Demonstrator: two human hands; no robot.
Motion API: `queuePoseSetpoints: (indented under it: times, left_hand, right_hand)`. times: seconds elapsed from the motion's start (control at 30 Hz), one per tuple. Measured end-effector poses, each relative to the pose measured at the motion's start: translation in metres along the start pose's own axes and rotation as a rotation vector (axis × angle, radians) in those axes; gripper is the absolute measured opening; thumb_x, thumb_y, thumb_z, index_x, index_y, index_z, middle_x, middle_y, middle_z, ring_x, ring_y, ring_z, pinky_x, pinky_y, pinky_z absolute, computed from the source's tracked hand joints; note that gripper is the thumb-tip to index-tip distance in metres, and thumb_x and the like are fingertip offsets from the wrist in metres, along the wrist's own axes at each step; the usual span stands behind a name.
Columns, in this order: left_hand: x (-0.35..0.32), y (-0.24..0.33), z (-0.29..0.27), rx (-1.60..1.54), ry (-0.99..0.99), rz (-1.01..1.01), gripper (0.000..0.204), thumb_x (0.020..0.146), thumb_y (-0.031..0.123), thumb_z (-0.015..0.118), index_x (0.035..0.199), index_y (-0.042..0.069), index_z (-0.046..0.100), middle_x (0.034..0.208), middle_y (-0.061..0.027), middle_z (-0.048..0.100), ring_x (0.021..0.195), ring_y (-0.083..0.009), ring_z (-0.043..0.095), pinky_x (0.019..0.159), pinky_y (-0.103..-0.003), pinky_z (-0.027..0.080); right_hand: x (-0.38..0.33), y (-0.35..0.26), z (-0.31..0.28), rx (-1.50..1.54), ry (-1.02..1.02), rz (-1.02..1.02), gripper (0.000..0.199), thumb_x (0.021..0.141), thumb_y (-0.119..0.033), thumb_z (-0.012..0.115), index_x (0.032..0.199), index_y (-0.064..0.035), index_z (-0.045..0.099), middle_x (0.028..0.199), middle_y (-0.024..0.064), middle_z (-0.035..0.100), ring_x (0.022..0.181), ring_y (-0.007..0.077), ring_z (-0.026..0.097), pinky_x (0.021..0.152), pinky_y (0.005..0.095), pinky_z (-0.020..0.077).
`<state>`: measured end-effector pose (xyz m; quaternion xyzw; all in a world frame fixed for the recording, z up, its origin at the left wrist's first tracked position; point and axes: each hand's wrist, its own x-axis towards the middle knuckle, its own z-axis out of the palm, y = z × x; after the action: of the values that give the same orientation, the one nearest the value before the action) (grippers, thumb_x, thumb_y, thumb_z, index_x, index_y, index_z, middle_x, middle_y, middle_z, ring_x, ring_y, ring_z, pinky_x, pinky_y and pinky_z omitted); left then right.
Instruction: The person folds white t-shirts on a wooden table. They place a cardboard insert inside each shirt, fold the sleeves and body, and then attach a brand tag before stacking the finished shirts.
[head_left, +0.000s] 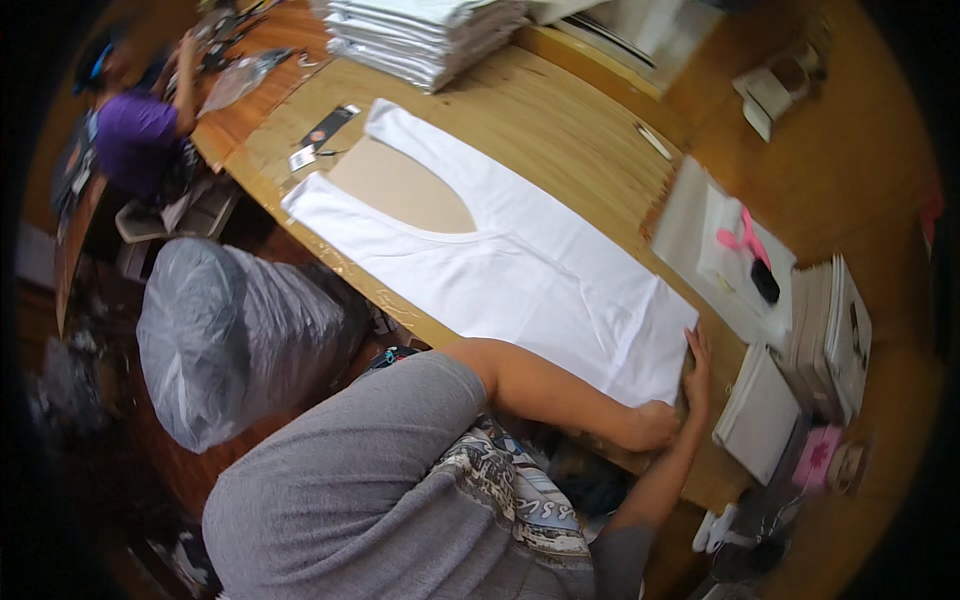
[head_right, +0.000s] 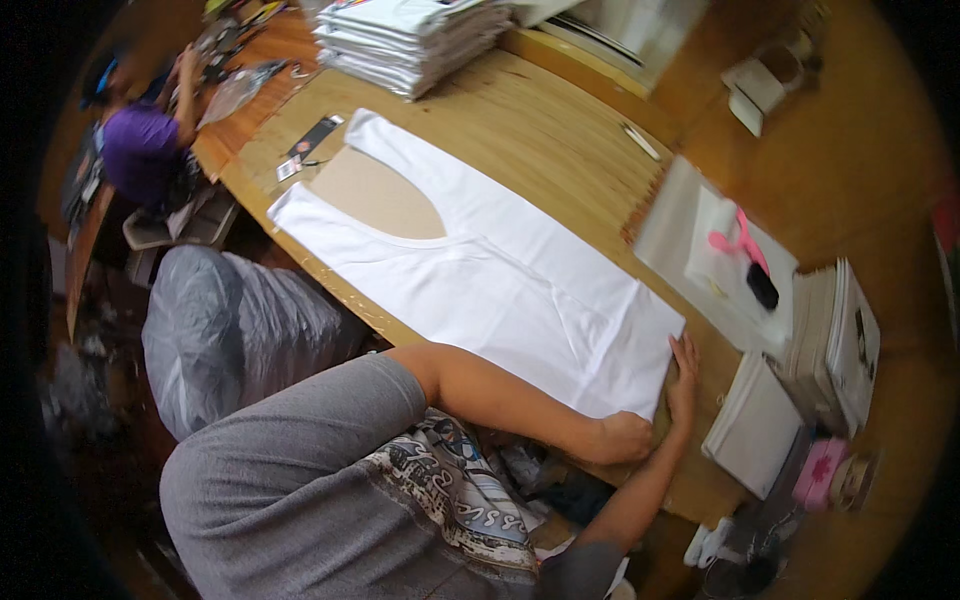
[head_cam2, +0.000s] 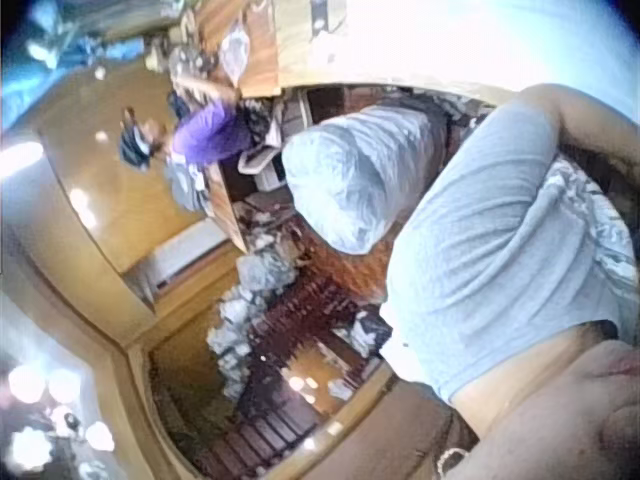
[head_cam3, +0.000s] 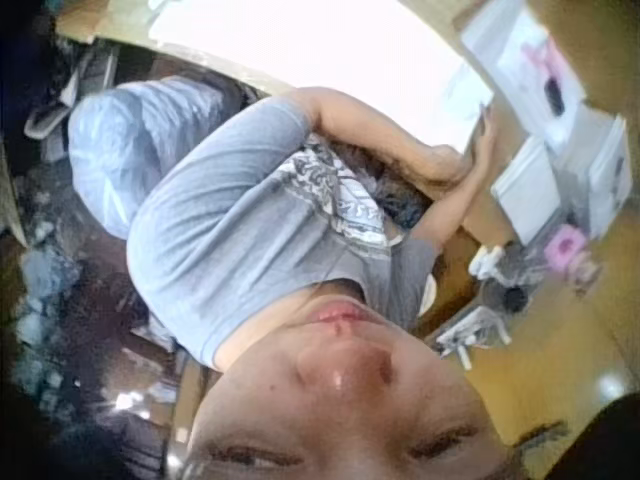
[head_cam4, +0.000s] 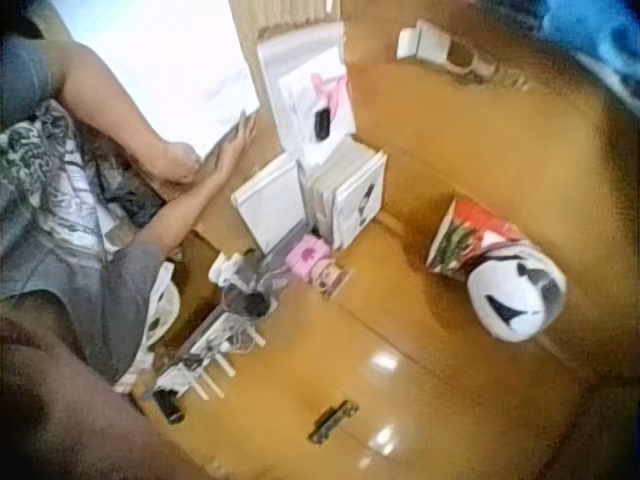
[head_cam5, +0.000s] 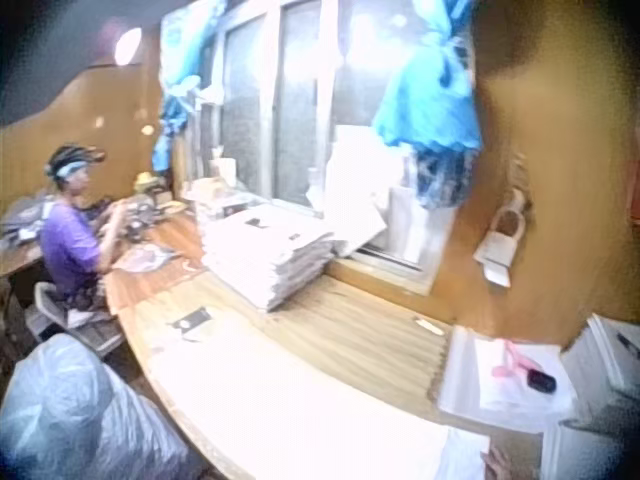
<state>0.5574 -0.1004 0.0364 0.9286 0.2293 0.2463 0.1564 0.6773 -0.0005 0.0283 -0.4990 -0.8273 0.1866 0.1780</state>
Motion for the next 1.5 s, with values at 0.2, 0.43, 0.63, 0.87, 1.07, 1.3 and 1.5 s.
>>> queuePoseSetpoints:
  times: [0.2,0.43,0.63,0.87,1.07,1.3,1.5]
  left_hand:
    - [-0.032,0.021,-0.169,-0.423,0.240,-0.087,0.012,0.064,0.011,0.057,0.071,0.001,0.055,0.071,-0.0138,0.057,0.071,-0.0313,0.055,0.059,-0.035,0.045]
    - [-0.161,0.024,-0.233,-1.014,0.867,-0.439,0.052,0.073,0.015,0.063,0.116,0.009,0.035,0.107,-0.0107,0.048,0.085,-0.0142,0.054,0.058,-0.025,0.048]
    - [-0.327,-0.023,-0.230,-1.046,1.696,-1.069,0.034,0.074,0.003,0.058,0.105,-0.002,0.046,0.074,-0.0052,0.059,0.062,-0.0100,0.056,0.054,-0.021,0.046]
    - [-0.407,-0.068,-0.203,-0.235,1.335,-1.644,0.021,0.078,0.013,0.054,0.088,-0.005,0.049,0.065,-0.0089,0.056,0.049,-0.0130,0.053,0.039,-0.026,0.041]
    - [-0.420,-0.082,-0.194,0.107,1.185,-1.640,0.025,0.081,0.014,0.047,0.093,-0.008,0.043,0.071,-0.0252,0.055,0.065,-0.0352,0.057,0.060,-0.039,0.043]
    - [-0.414,-0.066,-0.237,-0.497,1.086,-1.804,0.033,0.077,0.020,0.056,0.091,-0.007,0.044,0.067,-0.0210,0.056,0.065,-0.0346,0.058,0.061,-0.040,0.046]
    - [-0.410,-0.055,-0.230,0.607,0.788,-1.753,0.053,0.061,0.022,0.071,0.098,-0.004,0.042,0.084,-0.0199,0.053,0.078,-0.0356,0.054,0.067,-0.038,0.044]
  right_hand:
    - [0.005,-0.174,-0.041,0.882,0.398,-0.193,0.020,0.077,-0.009,0.045,0.094,-0.0073,0.055,0.117,0.0138,0.038,0.103,0.0200,0.041,0.089,0.0328,0.0335]
    - [0.121,-0.086,-0.049,1.565,-0.051,-0.562,0.016,0.083,-0.019,0.043,0.090,-0.0073,0.051,0.087,0.0088,0.048,0.074,0.0113,0.047,0.072,0.0255,0.0408]
    - [0.262,-0.314,0.091,0.850,-0.463,-0.103,0.022,0.072,-0.012,0.062,0.088,0.0018,0.058,0.077,0.0057,0.058,0.067,0.0111,0.052,0.060,0.0217,0.0415]
    - [0.299,-0.343,0.240,0.429,-0.429,-0.203,0.020,0.071,-0.018,0.063,0.075,0.0004,0.058,0.063,0.0057,0.055,0.057,0.0134,0.048,0.055,0.0264,0.0396]
    - [0.284,-0.375,0.237,-0.078,-0.296,-0.251,0.022,0.078,-0.025,0.052,0.093,-0.0098,0.057,0.087,0.0148,0.059,0.083,0.0306,0.056,0.070,0.0385,0.0417]
    - [0.293,-0.373,0.236,-0.079,-0.382,-0.157,0.030,0.075,-0.032,0.055,0.095,-0.0092,0.056,0.086,0.0147,0.060,0.082,0.0294,0.056,0.071,0.0384,0.0421]
    - [0.289,-0.388,0.222,-0.106,-0.350,-0.189,0.045,0.060,-0.032,0.071,0.091,-0.0022,0.056,0.088,0.0152,0.059,0.084,0.0269,0.056,0.073,0.0344,0.0426]
